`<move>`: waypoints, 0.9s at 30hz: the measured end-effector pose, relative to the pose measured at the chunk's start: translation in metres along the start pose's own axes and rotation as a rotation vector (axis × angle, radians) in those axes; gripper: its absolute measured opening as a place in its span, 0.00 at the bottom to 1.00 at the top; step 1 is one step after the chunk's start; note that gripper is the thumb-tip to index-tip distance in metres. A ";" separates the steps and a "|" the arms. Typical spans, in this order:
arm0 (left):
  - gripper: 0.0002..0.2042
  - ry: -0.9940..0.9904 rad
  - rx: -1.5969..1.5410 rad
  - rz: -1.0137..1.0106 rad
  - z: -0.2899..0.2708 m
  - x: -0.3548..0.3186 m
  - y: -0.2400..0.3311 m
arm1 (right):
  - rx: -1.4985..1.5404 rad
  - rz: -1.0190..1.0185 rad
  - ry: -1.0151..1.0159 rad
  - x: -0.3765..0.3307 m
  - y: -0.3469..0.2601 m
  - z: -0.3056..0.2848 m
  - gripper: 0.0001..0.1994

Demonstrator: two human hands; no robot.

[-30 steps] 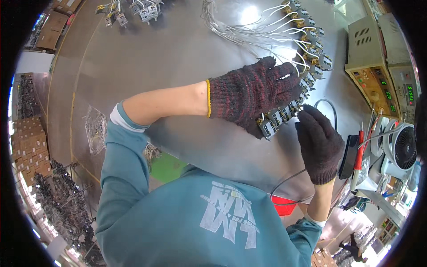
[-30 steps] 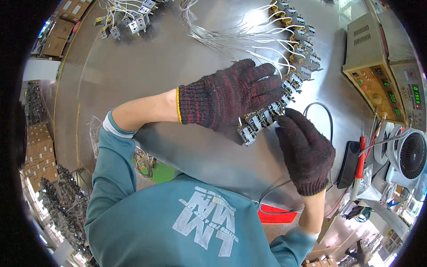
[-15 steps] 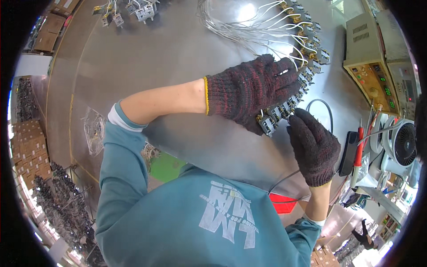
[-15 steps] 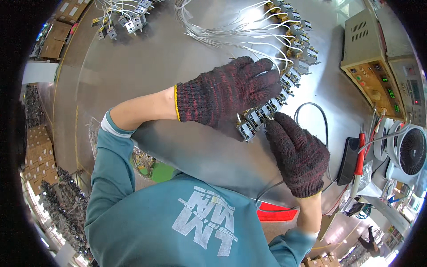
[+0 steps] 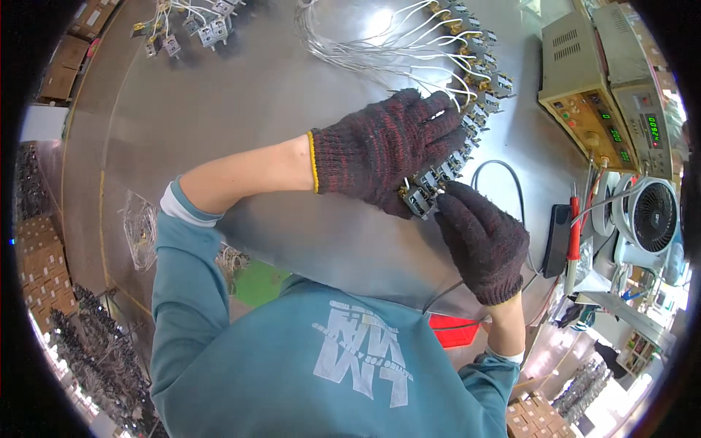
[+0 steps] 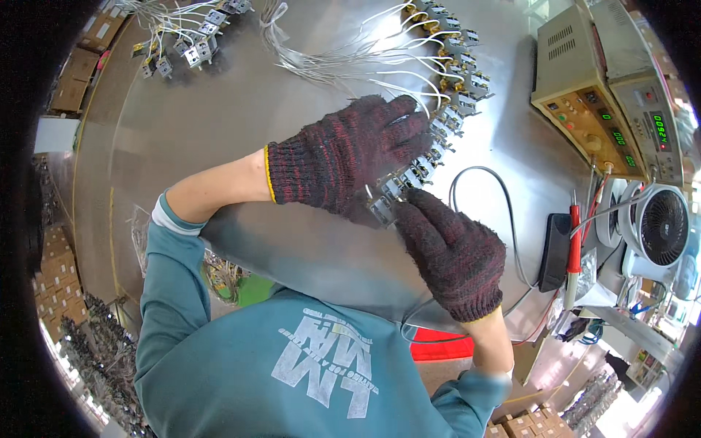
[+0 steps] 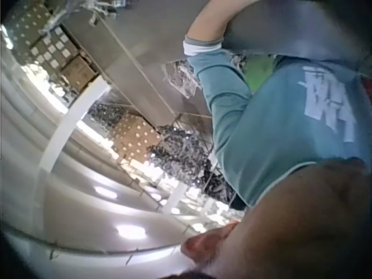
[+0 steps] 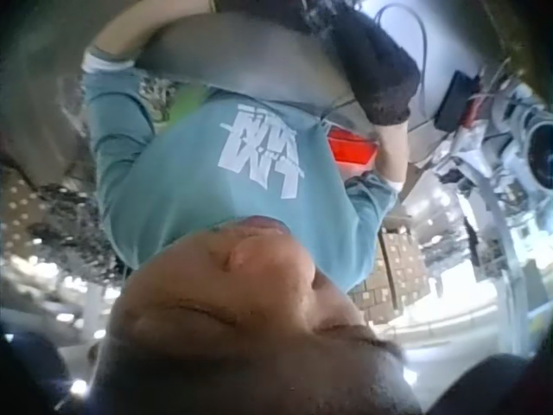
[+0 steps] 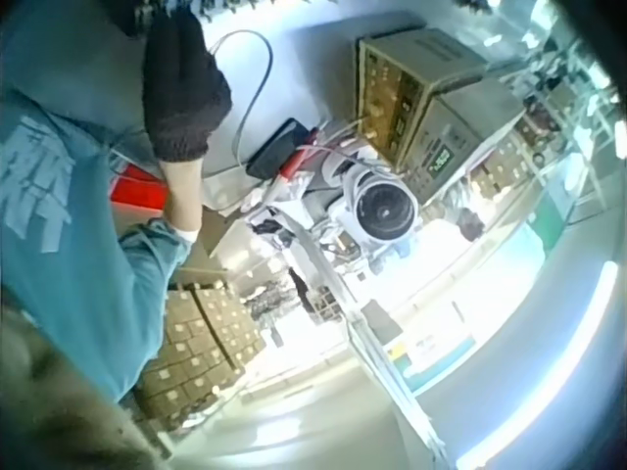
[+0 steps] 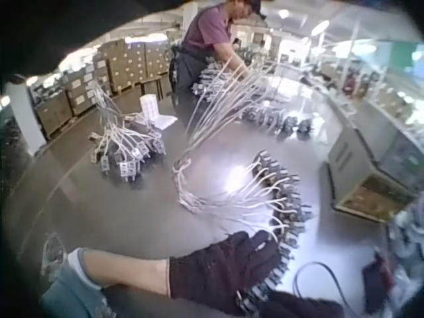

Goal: The recorder is organizing and counting wired electronic components on a metal workbench in a production facility.

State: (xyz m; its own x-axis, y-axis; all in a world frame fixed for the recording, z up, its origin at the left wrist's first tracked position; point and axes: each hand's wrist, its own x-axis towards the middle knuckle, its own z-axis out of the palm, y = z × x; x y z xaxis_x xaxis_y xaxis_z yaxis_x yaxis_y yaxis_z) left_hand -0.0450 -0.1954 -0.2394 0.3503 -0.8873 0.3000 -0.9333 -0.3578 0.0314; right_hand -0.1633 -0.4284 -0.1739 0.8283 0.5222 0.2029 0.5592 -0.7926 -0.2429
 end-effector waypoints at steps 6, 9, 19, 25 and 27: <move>0.50 0.110 -0.065 -0.057 -0.004 -0.004 0.004 | -0.027 0.019 -0.038 0.001 -0.008 -0.006 0.19; 0.50 0.096 -0.078 -0.049 -0.005 -0.004 0.004 | 0.223 0.169 0.078 -0.004 -0.015 -0.005 0.18; 0.51 -0.117 -0.207 -0.100 -0.020 -0.009 0.008 | -0.084 -0.019 -0.215 0.000 -0.038 -0.011 0.15; 0.54 0.038 -0.172 -0.092 -0.020 -0.027 0.010 | 0.224 0.126 0.029 -0.002 -0.050 -0.007 0.16; 0.52 0.061 -0.156 -0.055 -0.017 -0.024 0.005 | 0.145 0.153 -0.019 0.000 -0.055 -0.011 0.15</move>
State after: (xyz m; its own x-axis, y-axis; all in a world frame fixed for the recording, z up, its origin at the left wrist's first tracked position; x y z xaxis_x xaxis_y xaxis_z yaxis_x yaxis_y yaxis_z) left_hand -0.0591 -0.1705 -0.2306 0.4001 -0.8467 0.3506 -0.9155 -0.3515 0.1958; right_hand -0.1946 -0.3888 -0.1506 0.9038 0.4059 0.1355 0.4245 -0.8104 -0.4039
